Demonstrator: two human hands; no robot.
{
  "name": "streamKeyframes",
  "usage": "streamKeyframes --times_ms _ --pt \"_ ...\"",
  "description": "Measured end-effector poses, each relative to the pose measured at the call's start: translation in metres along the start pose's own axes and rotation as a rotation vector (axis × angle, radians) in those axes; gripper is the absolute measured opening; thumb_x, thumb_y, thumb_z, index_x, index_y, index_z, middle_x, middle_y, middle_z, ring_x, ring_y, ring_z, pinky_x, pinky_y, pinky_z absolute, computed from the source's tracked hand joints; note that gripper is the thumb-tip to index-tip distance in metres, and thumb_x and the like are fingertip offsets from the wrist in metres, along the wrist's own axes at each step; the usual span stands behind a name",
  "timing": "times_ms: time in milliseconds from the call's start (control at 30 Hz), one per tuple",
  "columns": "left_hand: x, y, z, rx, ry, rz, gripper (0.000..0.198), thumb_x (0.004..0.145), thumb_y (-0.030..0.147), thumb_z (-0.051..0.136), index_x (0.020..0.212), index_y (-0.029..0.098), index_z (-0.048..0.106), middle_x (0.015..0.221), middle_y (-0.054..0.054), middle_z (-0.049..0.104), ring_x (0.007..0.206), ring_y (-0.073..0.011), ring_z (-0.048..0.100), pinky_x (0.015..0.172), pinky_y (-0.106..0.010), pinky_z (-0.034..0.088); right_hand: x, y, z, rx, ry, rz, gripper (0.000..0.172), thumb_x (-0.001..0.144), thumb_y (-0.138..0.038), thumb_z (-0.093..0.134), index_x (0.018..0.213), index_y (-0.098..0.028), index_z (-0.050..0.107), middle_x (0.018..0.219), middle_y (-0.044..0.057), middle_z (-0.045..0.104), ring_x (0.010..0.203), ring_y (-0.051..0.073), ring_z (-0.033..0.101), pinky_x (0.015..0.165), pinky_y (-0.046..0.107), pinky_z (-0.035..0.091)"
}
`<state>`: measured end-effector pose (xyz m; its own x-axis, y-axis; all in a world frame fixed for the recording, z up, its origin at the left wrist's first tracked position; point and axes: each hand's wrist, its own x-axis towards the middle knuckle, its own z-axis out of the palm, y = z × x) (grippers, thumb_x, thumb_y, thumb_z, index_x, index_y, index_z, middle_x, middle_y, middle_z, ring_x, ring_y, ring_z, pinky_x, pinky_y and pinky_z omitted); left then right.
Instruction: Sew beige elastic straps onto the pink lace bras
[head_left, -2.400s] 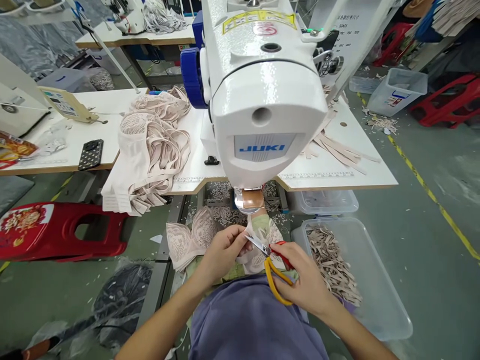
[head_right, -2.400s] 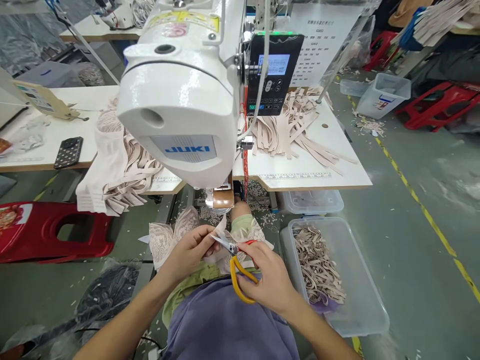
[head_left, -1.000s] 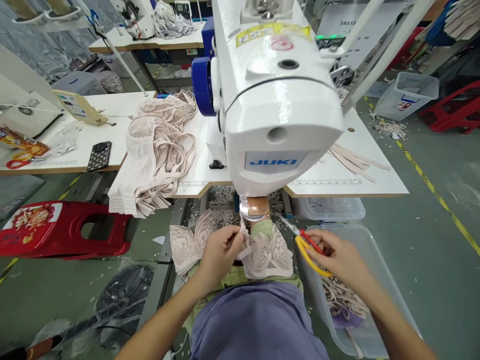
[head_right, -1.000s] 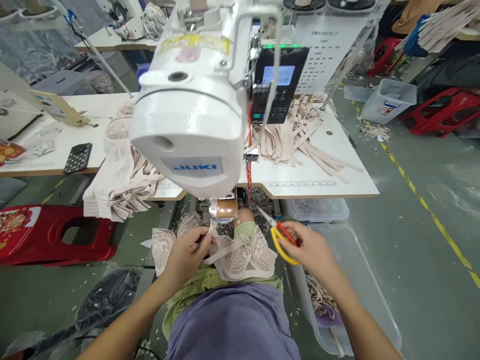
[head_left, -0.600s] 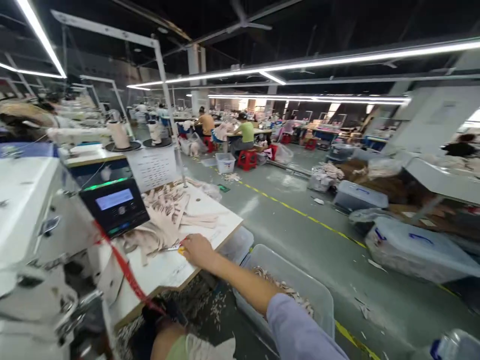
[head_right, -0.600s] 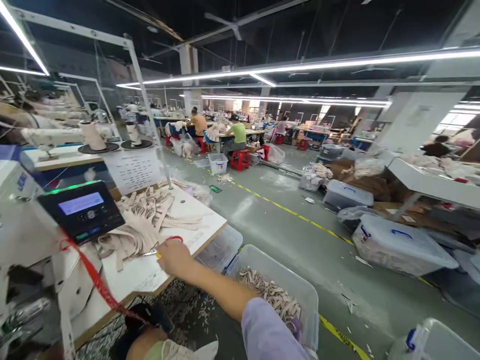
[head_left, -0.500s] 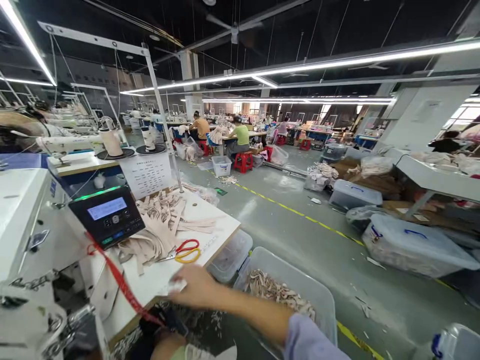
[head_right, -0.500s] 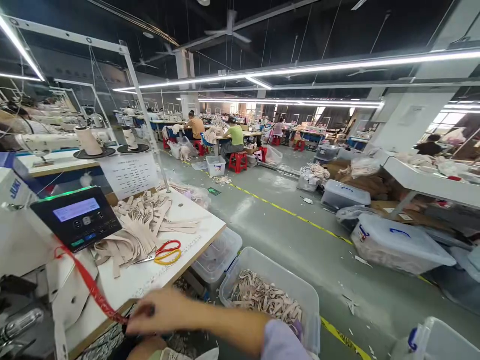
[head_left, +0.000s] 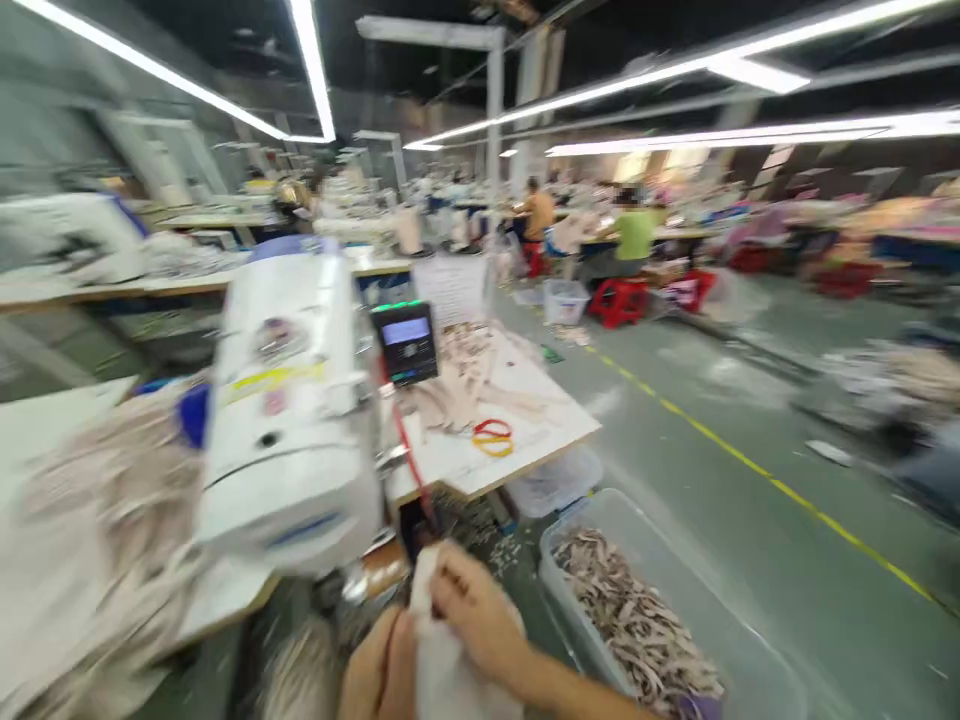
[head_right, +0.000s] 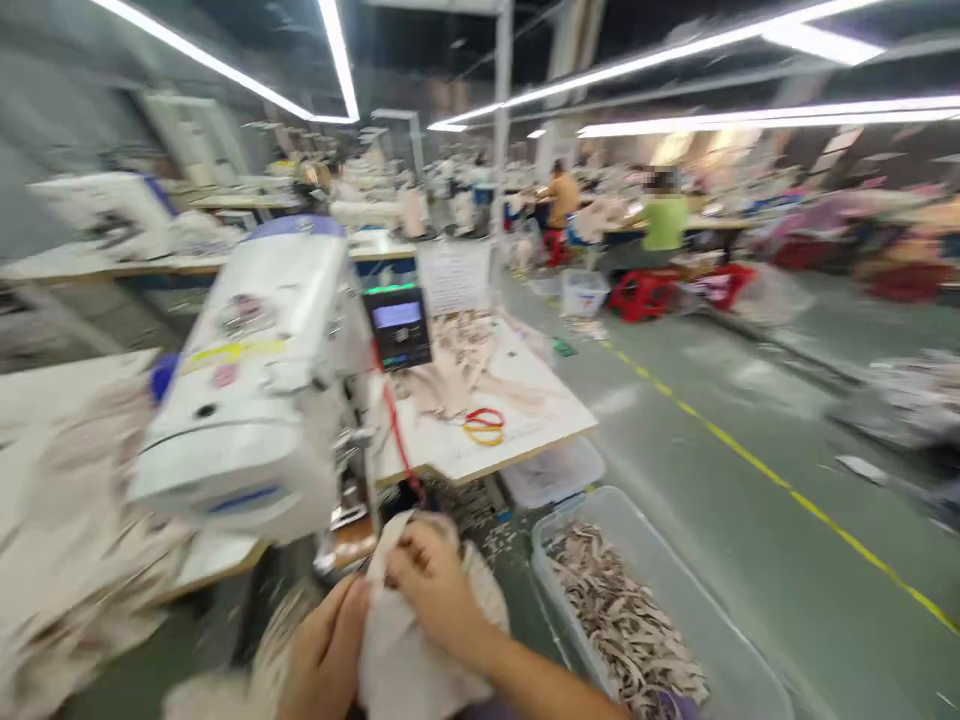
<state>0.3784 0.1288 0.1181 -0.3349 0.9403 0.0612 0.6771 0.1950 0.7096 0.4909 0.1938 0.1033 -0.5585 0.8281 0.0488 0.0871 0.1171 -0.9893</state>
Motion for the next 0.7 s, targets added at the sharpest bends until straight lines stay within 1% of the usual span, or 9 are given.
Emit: streamKeyframes --times_ms 67,100,167,267,333,400,533,600,700 --pt "-0.006 -0.006 -0.007 -0.037 0.044 -0.079 0.043 0.101 0.041 0.035 0.073 0.024 0.062 0.070 0.000 0.068 0.065 -0.0173 0.064 0.055 -0.025 0.050 0.008 -0.005 0.000 0.031 0.048 0.007 0.020 0.092 -0.041 0.054 0.094 -0.021 0.060 0.077 0.002 0.064 0.070 0.016 0.060 0.059 0.025 0.047" --pt "-0.009 -0.008 -0.011 -0.097 0.069 -0.067 0.044 0.101 0.040 0.033 0.072 0.022 0.061 0.065 -0.001 0.066 0.060 -0.0171 0.063 0.051 -0.025 0.048 0.016 -0.008 -0.002 0.024 0.037 0.016 0.019 0.090 -0.039 0.056 0.095 -0.020 0.059 0.075 0.001 0.063 0.068 0.015 0.059 0.058 0.025 0.045" --pt "-0.012 -0.010 -0.019 -0.124 0.137 -0.051 0.037 0.100 0.040 0.037 0.086 0.020 0.065 0.057 0.002 0.063 0.050 -0.0150 0.058 0.045 -0.024 0.042 0.034 -0.016 -0.006 -0.015 -0.022 0.025 0.018 0.088 -0.036 0.057 0.096 -0.020 0.057 0.068 0.000 0.061 0.060 0.013 0.055 0.054 0.024 0.041" --pt "-0.014 -0.012 -0.030 0.000 0.217 0.075 0.030 0.099 0.032 0.044 0.108 0.016 0.067 0.062 0.000 0.069 0.051 -0.0142 0.062 0.049 -0.023 0.043 0.058 -0.028 -0.010 -0.120 -0.062 -0.001 0.015 0.085 -0.035 0.056 0.090 -0.020 0.055 0.059 -0.004 0.056 0.052 0.012 0.048 0.051 0.023 0.037" --pt "-0.012 -0.014 -0.035 0.132 0.253 0.198 0.030 0.100 0.026 0.043 0.105 0.016 0.070 0.073 -0.004 0.076 0.061 -0.0156 0.068 0.056 -0.023 0.046 0.071 -0.034 -0.011 -0.175 -0.072 -0.027 0.014 0.084 -0.035 0.055 0.086 -0.021 0.053 0.056 -0.005 0.053 0.051 0.012 0.046 0.052 0.024 0.037" --pt "-0.009 -0.016 -0.038 0.243 0.279 0.266 0.032 0.100 0.024 0.043 0.103 0.017 0.073 0.076 -0.005 0.077 0.063 -0.0159 0.070 0.057 -0.024 0.046 0.082 -0.037 -0.009 -0.225 -0.106 -0.040 0.014 0.083 -0.035 0.054 0.085 -0.022 0.053 0.057 -0.005 0.054 0.054 0.014 0.049 0.056 0.026 0.040" --pt "-0.003 -0.018 -0.042 0.389 0.325 0.268 0.035 0.102 0.026 0.041 0.105 0.017 0.075 0.062 -0.001 0.074 0.049 -0.0139 0.063 0.048 -0.025 0.037 0.099 -0.036 -0.006 -0.361 -0.162 -0.086 0.008 0.082 -0.031 0.051 0.082 -0.023 0.053 0.060 -0.003 0.058 0.060 0.017 0.054 0.061 0.030 0.042" --pt "-0.001 -0.018 -0.043 0.429 0.332 0.269 0.038 0.103 0.028 0.039 0.105 0.017 0.075 0.063 -0.002 0.074 0.047 -0.0137 0.062 0.047 -0.026 0.036 0.104 -0.034 -0.005 -0.450 -0.175 -0.116 0.005 0.081 -0.026 0.050 0.076 -0.024 0.050 0.059 -0.002 0.057 0.059 0.017 0.052 0.060 0.030 0.040" --pt "-0.001 -0.019 -0.044 0.460 0.327 0.268 0.040 0.103 0.029 0.038 0.104 0.019 0.076 0.066 -0.003 0.076 0.048 -0.0133 0.064 0.048 -0.025 0.037 0.107 -0.030 -0.004 -0.538 -0.192 -0.150 0.009 0.080 -0.021 0.049 0.071 -0.024 0.047 0.060 -0.001 0.056 0.057 0.017 0.049 0.058 0.030 0.040"
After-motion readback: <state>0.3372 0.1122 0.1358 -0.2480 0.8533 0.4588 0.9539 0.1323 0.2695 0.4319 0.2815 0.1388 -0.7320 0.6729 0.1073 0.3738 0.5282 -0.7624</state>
